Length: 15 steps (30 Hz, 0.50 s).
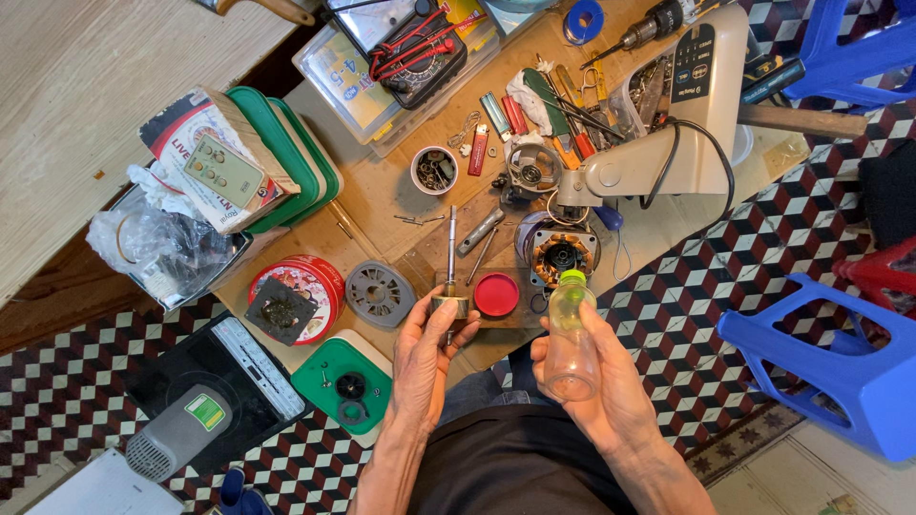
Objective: The person disassembles a small electric motor, removes the rotor, and applies lubricant to the bearings and stator using a plastic bottle. They handle the rotor, stator, and bearings, then reassemble the motor components on the workbench.
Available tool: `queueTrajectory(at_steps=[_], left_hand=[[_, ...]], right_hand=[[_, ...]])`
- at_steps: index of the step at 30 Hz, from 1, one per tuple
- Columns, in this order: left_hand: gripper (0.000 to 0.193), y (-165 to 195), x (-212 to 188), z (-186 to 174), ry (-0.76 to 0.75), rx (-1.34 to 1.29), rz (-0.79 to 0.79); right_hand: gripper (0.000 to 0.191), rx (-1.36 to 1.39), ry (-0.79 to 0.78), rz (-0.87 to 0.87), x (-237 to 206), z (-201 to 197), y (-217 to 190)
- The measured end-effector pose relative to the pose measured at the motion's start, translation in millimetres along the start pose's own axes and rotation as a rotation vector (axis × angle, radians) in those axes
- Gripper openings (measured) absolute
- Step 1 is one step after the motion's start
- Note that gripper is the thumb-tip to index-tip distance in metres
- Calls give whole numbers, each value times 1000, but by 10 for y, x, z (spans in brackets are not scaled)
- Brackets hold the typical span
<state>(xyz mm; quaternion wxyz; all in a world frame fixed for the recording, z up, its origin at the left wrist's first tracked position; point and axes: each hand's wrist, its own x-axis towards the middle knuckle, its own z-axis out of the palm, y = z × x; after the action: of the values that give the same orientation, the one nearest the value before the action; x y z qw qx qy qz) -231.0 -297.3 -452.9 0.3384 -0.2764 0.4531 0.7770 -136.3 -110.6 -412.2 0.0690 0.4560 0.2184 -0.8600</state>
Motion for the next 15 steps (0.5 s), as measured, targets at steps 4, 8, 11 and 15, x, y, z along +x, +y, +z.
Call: queueTrajectory(at_steps=[4, 8, 11, 15], left_hand=[[52, 2, 5, -1, -4, -2, 6], [53, 16, -22, 7, -15, -13, 18], [57, 45, -48, 31, -18, -8, 15], [64, 85, -48, 63, -38, 21, 42]], right_hand=[[51, 10, -22, -5, 2, 9, -5], [52, -26, 40, -4, -19, 26, 16], [51, -94, 118, 9, -34, 20, 34], [52, -209, 158, 40, 12, -30, 45]])
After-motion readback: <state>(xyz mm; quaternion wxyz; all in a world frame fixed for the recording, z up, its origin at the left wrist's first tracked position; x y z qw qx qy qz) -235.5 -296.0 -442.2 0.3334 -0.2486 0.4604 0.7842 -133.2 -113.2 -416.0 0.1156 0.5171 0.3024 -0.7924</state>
